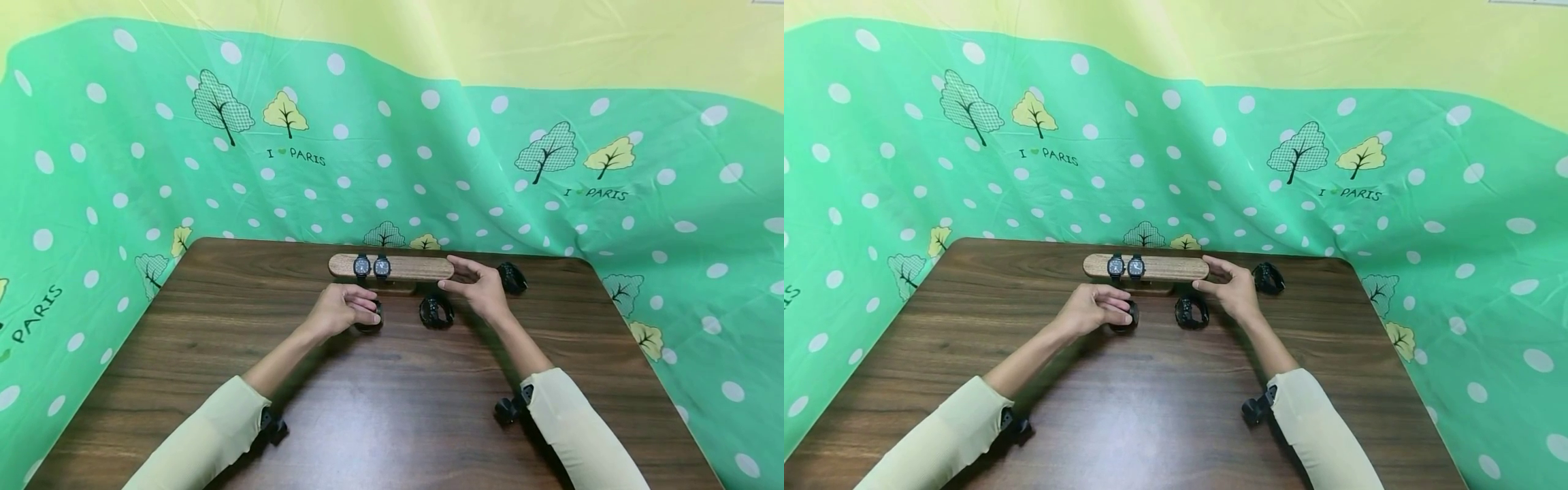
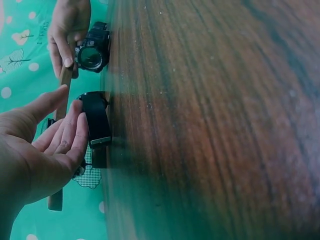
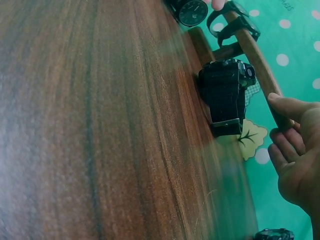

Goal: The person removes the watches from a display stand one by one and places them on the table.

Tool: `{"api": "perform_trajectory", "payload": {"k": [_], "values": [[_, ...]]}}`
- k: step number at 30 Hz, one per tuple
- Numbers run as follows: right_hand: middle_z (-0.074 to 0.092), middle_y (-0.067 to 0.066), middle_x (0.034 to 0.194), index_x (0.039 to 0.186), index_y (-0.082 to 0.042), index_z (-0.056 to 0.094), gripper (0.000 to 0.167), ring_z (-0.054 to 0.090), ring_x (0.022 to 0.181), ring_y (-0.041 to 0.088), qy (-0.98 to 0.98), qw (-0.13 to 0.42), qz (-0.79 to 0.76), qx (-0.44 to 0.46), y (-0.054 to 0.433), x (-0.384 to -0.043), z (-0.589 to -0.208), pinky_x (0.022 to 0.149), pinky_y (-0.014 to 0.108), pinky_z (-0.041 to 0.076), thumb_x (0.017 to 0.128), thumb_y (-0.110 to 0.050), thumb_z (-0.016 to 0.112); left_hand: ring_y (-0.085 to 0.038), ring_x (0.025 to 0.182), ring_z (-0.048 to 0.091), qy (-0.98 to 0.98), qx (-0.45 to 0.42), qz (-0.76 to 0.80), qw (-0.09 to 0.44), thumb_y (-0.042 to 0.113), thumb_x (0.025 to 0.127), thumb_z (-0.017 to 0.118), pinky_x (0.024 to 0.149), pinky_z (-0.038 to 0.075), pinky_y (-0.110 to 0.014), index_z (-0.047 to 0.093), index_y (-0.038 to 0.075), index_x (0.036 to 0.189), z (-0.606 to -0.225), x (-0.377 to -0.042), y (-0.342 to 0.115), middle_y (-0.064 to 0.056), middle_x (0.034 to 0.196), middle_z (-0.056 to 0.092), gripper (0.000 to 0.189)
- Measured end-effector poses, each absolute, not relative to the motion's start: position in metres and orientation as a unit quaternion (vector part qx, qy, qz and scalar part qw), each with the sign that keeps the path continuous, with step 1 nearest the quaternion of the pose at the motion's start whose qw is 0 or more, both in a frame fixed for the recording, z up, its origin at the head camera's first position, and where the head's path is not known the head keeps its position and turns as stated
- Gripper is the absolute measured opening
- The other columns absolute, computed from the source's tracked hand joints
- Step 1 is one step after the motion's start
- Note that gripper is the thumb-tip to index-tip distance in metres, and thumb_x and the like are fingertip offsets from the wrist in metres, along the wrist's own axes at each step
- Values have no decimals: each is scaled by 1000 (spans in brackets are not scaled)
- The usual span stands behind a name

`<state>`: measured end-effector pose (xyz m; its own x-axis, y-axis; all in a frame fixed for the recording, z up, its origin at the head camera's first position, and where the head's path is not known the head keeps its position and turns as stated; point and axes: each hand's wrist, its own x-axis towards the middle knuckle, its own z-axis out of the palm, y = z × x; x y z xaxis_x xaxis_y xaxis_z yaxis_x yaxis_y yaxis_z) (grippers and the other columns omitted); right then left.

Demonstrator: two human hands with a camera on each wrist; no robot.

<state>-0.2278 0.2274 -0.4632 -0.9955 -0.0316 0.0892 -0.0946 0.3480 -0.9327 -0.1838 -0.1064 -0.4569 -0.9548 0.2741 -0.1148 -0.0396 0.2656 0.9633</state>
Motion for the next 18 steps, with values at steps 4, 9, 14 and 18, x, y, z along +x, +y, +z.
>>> {"api": "perform_trajectory", "payload": {"k": [4,9,14,18], "values": [[76,21,146,153,-6,69,66,78,118,7,-818,29,573,43,227,-228,-463,92,13,63,93,-12,95,-15,95,83,783,78,604,126,7,84,98,82,65,-22,80,-2,129,-457,-183,-107,-18,117,86,49],[76,22,146,153,-5,69,66,75,110,-3,-814,30,579,45,228,-229,-465,92,13,63,93,-10,94,-13,93,82,784,81,603,121,8,85,98,81,64,-20,79,-4,130,-457,-182,-110,-18,116,86,50],[75,24,146,153,-4,69,66,75,109,-4,-810,32,583,49,228,-228,-466,92,14,64,92,-10,95,-13,92,82,783,78,606,120,7,85,98,80,64,-20,78,-5,131,-459,-182,-114,-19,116,86,51],[75,25,146,153,-4,69,66,75,109,-5,-810,34,583,57,231,-228,-468,91,14,64,92,-10,95,-13,93,82,781,85,608,117,7,85,98,81,64,-19,78,-6,131,-461,-183,-118,-18,116,86,51]]}}
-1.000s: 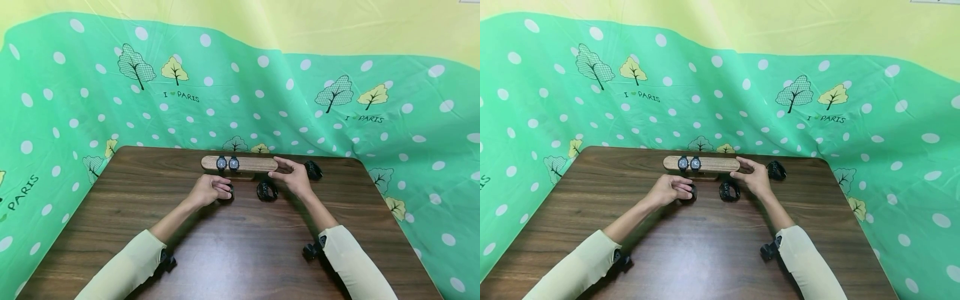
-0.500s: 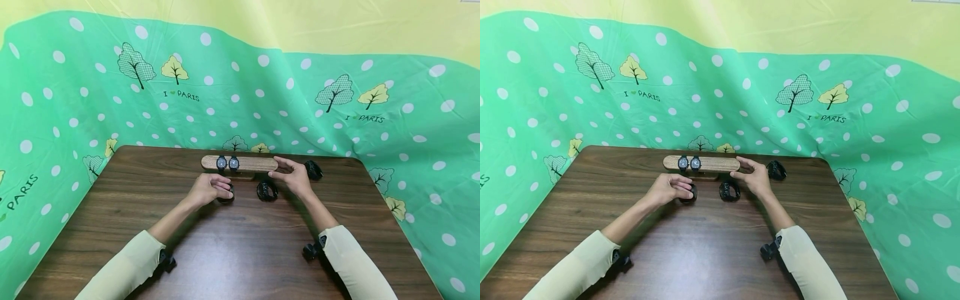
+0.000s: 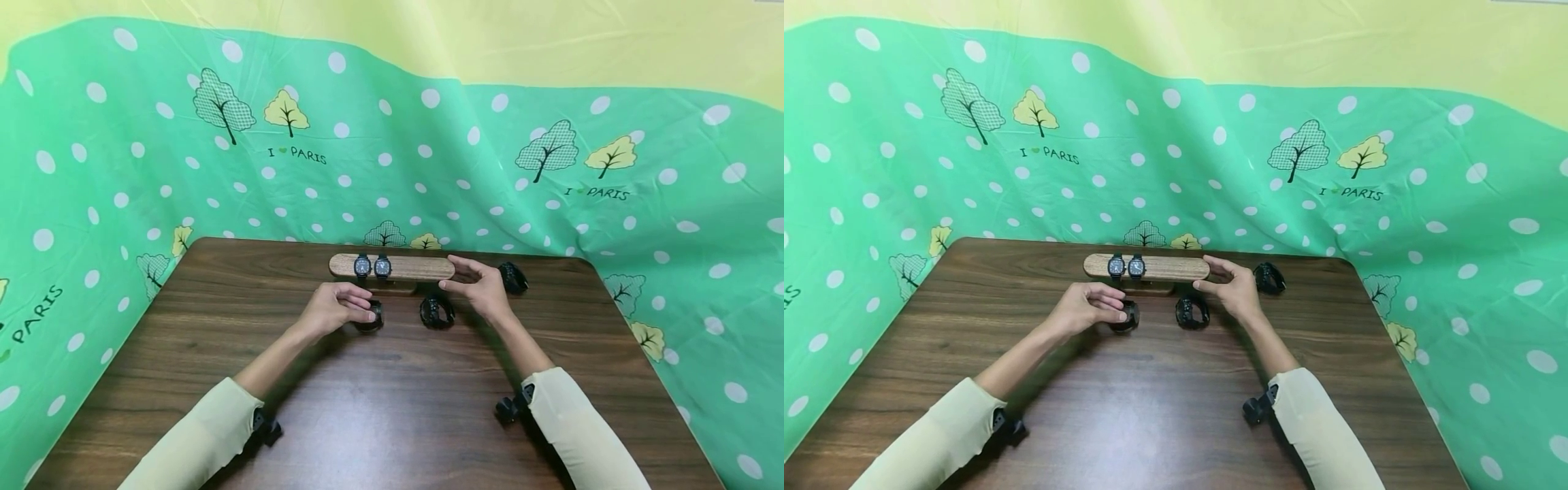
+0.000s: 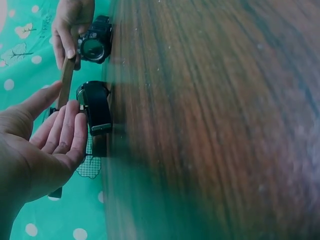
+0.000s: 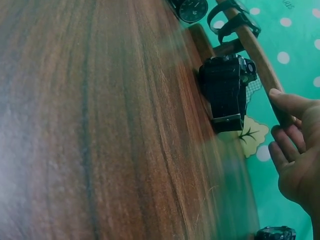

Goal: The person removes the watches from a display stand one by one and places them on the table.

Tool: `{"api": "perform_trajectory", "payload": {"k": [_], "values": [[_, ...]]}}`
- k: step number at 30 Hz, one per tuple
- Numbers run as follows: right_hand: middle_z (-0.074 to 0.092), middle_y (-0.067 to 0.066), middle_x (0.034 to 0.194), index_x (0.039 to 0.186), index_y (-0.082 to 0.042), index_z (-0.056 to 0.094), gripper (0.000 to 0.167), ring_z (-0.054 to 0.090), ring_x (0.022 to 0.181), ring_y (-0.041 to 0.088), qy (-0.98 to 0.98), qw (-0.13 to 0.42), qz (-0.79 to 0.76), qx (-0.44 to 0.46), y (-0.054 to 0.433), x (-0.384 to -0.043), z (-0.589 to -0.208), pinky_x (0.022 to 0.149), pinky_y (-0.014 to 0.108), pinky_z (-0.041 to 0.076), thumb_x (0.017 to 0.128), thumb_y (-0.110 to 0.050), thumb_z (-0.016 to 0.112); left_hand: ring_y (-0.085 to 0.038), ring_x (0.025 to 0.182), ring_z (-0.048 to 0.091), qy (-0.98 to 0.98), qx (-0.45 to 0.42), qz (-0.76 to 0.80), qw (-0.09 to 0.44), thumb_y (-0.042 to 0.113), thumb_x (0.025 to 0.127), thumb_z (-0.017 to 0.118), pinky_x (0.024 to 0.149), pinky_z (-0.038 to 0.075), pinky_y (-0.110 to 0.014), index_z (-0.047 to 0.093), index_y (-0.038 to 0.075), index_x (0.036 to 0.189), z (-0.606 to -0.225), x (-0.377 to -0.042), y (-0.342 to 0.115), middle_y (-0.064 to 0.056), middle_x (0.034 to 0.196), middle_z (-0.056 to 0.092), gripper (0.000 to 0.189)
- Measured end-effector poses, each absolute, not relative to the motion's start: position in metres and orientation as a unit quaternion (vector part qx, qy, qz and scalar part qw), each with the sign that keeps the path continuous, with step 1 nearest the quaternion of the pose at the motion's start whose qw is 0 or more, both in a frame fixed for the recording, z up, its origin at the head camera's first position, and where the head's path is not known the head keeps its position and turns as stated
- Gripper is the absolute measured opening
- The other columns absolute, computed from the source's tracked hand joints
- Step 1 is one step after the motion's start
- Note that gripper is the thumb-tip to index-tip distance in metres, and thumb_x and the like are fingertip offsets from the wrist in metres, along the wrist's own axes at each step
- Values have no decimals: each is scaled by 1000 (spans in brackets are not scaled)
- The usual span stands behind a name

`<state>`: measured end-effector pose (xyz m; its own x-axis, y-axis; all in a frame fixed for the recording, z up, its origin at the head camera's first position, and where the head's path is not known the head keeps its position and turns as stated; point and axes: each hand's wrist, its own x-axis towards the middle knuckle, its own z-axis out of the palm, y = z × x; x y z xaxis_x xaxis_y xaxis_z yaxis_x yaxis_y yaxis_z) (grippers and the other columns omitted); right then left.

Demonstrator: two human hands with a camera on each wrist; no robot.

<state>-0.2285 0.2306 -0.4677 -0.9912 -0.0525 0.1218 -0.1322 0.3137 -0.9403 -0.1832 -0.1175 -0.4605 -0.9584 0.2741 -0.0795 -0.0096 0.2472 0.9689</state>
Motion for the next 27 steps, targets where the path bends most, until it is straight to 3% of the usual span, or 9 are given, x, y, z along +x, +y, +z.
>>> {"api": "perform_trajectory", "payload": {"k": [7,12,17,23,27], "values": [[74,25,147,153,-5,69,66,75,112,0,-811,27,581,62,235,-234,-466,92,14,63,92,-9,95,-11,91,81,778,97,612,106,6,86,97,82,64,-19,80,-5,128,-456,-187,-123,-20,115,86,47],[74,22,149,152,-8,71,66,76,129,17,-816,21,574,57,236,-237,-464,97,11,60,92,-12,96,-11,92,80,772,98,621,91,4,87,95,83,65,-20,77,-10,129,-453,-187,-125,-27,119,84,48],[74,20,151,154,-9,69,67,70,142,35,-822,7,566,52,237,-236,-465,101,12,60,93,-15,95,-11,92,79,768,79,630,84,3,87,95,83,65,-20,76,-9,130,-454,-186,-127,-25,119,84,49],[73,20,152,156,-9,68,69,71,141,30,-818,4,572,50,237,-236,-467,99,11,60,93,-16,96,-12,95,79,763,77,640,56,3,88,94,85,64,-19,74,-12,130,-454,-186,-127,-26,118,83,49],[73,21,151,156,-6,67,70,70,142,34,-817,5,575,49,236,-239,-466,97,10,59,93,-16,96,-12,95,77,773,78,629,30,4,88,95,86,63,-18,75,-11,129,-451,-188,-128,-29,120,82,48]]}}
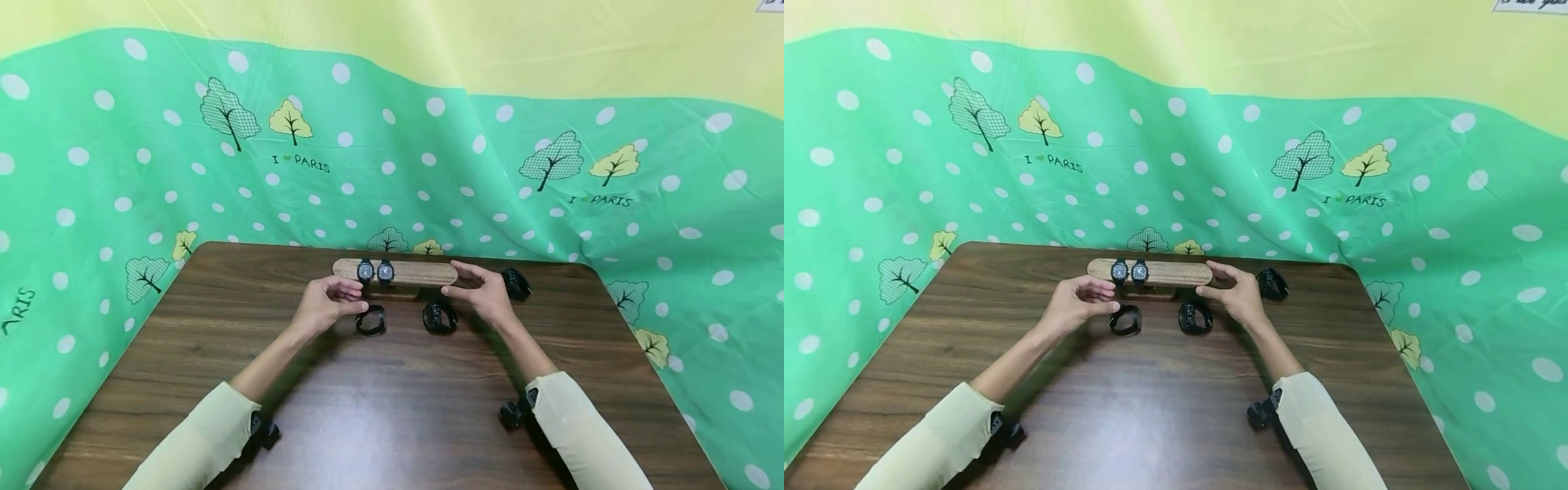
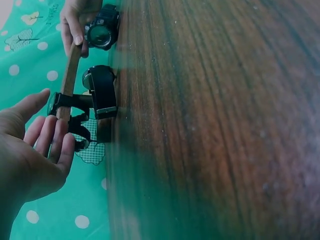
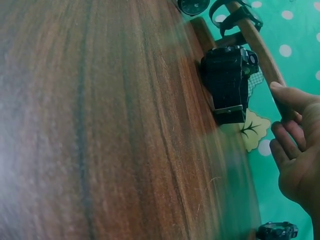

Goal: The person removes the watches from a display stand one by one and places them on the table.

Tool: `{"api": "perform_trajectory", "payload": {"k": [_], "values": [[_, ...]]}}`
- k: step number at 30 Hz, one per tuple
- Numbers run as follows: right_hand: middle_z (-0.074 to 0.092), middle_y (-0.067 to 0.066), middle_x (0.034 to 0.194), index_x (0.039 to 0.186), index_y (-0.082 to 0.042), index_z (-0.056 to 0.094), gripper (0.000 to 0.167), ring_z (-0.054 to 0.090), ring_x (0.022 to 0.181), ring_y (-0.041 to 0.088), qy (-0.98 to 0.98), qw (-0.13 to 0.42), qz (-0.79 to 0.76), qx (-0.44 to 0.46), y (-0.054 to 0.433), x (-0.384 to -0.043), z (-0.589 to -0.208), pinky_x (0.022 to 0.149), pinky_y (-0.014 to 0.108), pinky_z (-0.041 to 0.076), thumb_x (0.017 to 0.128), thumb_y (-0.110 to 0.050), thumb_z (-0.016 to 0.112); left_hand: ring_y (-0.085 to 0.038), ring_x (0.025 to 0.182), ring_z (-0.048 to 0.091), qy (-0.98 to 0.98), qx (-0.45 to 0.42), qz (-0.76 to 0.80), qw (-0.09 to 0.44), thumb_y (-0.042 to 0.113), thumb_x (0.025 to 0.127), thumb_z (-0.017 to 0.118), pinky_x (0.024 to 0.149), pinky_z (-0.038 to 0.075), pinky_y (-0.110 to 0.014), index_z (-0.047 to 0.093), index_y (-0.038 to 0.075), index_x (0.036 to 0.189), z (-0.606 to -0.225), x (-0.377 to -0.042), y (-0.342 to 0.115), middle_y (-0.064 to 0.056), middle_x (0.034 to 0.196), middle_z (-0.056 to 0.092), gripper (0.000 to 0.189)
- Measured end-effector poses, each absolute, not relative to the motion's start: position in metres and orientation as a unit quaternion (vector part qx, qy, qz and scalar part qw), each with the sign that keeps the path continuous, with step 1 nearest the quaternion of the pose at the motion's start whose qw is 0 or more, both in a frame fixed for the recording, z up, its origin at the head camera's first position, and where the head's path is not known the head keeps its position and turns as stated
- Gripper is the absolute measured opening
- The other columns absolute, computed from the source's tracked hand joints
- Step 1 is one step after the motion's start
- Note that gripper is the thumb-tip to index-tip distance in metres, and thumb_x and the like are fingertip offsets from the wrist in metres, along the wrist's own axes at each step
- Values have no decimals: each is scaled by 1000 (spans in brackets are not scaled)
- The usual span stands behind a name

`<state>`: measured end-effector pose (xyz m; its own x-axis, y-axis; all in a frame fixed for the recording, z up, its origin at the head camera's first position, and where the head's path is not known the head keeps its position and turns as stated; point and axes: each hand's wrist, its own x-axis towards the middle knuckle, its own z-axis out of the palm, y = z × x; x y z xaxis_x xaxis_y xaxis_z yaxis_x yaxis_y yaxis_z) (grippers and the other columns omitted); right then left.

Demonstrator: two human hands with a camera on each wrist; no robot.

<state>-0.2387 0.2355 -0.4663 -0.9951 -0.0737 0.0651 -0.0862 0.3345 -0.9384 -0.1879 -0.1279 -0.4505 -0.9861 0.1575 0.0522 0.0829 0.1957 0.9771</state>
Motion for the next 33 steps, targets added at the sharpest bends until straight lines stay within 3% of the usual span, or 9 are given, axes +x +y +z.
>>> {"api": "perform_trajectory", "payload": {"k": [4,7,11,19,23,33], "values": [[74,22,149,156,-5,67,70,71,141,37,-820,13,569,49,235,-239,-467,96,9,59,93,-15,95,-23,101,79,780,72,621,3,5,87,96,87,61,-16,76,-7,127,-449,-189,-128,-32,124,79,47],[75,22,148,155,-4,67,69,74,135,27,-821,18,569,52,235,-239,-467,96,10,59,92,-13,95,-34,109,78,780,63,622,-14,5,86,97,88,61,-15,78,-4,126,-448,-190,-128,-31,126,79,44],[75,22,148,155,-4,67,69,76,129,16,-819,21,572,51,235,-238,-468,96,10,60,92,-12,95,-38,116,77,790,54,610,-28,8,86,97,91,60,-17,80,2,124,-447,-191,-129,-27,127,80,42],[75,22,148,155,-5,68,70,72,139,37,-818,22,573,44,234,-237,-470,95,10,59,92,-14,96,-35,119,76,805,65,588,-39,13,86,99,108,61,-45,80,5,125,-444,-192,-130,-20,127,82,44],[74,22,149,155,-8,68,69,71,140,38,-819,19,572,47,235,-238,-471,95,10,59,92,-15,96,-38,123,74,805,65,588,-47,14,86,99,115,58,-55,79,5,126,-443,-192,-129,-19,128,81,45],[76,21,147,153,-11,70,67,74,117,1,-818,22,573,51,235,-237,-471,93,12,62,92,-14,96,-38,125,75,808,79,580,-74,13,84,100,118,57,-60,78,8,134,-440,-196,-129,-17,134,81,55]]}}
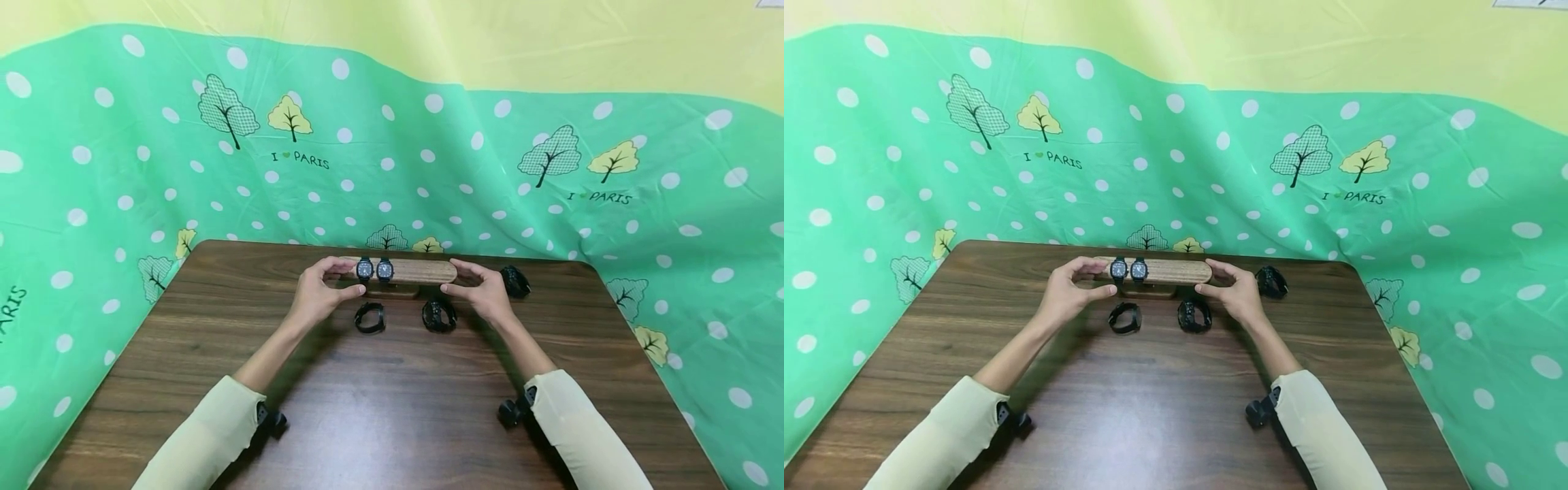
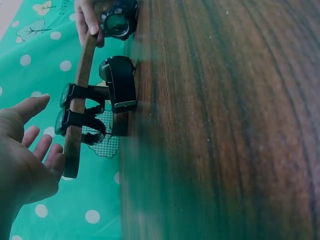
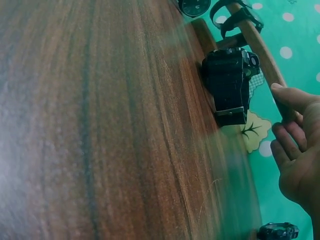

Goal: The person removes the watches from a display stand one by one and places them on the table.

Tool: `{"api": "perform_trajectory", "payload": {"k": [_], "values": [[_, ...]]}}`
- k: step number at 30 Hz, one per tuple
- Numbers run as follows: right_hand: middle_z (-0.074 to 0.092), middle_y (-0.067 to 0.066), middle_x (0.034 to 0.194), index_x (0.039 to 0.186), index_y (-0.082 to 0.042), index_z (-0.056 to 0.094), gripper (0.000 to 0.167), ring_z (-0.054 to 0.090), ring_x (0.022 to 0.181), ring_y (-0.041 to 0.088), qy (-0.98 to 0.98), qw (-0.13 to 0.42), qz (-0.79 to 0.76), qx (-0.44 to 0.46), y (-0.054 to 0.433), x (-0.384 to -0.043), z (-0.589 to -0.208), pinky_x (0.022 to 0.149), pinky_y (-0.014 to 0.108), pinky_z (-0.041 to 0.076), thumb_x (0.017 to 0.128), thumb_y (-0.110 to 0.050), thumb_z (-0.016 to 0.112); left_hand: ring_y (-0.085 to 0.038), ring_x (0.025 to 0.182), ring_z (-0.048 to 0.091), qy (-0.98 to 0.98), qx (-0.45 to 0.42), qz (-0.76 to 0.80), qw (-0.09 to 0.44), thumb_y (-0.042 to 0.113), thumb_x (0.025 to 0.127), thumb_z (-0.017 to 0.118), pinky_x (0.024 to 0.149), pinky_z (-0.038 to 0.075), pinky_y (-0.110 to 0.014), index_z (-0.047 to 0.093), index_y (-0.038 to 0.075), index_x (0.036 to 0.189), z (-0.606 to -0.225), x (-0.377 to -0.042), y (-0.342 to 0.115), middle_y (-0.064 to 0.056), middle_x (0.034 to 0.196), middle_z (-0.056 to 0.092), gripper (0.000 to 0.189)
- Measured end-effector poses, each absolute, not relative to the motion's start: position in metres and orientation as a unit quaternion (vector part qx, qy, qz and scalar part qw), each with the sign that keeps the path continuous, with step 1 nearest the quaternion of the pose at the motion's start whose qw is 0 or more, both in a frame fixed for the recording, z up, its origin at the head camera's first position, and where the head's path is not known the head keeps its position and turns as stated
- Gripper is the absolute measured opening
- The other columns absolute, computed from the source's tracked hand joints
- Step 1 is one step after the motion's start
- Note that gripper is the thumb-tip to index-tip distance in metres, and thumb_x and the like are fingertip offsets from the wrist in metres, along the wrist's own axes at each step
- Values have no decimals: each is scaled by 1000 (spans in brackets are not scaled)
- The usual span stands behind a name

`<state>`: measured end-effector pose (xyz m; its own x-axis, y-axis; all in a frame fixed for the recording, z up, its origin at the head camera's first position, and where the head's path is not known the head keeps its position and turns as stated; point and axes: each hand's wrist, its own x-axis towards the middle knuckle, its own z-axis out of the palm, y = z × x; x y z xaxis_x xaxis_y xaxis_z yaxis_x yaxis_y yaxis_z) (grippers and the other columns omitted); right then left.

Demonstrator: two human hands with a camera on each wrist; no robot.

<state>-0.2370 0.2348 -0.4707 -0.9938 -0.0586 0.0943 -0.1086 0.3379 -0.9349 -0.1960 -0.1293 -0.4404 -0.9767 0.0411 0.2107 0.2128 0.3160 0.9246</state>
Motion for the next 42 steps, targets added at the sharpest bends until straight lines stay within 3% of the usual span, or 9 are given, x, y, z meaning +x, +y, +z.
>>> {"api": "perform_trajectory", "payload": {"k": [7,15,19,25,30,42], "values": [[74,23,149,155,-9,69,67,74,116,-1,-815,17,576,58,234,-238,-469,93,13,63,93,-15,95,-35,123,75,-813,-78,-571,82,14,84,100,114,58,-60,80,12,134,-438,-198,-129,-14,134,81,54],[75,22,147,154,-10,69,67,76,121,7,-820,22,568,58,234,-238,-469,94,12,62,93,-15,95,-33,119,77,-816,-88,-566,81,17,85,100,100,59,-47,80,11,135,-440,-203,-128,-14,130,81,54],[75,21,148,155,-7,68,69,76,125,10,-823,21,565,53,235,-236,-468,94,11,60,93,-17,96,-35,131,73,-822,-88,-559,73,18,84,101,113,56,-54,80,14,136,-441,-205,-127,-14,141,77,56],[74,22,149,155,-7,68,69,74,118,-1,-817,19,573,51,235,-234,-468,96,10,60,93,-15,95,-35,162,52,-835,-91,-536,79,19,82,102,138,33,-62,80,13,135,-442,-210,-127,-12,161,67,58],[74,24,148,155,-8,68,68,73,113,-5,-813,18,580,54,234,-235,-468,96,11,61,93,-14,95,-33,168,44,-842,-100,-522,86,19,81,103,141,26,-65,78,10,137,-444,-214,-128,-11,154,71,62],[75,23,148,154,-7,69,68,74,115,-2,-815,18,576,58,235,-236,-470,94,11,61,92,-15,96,-39,162,51,-857,-78,-503,80,22,78,105,138,36,-59,75,12,142,-447,-216,-123,-19,165,63,71]]}}
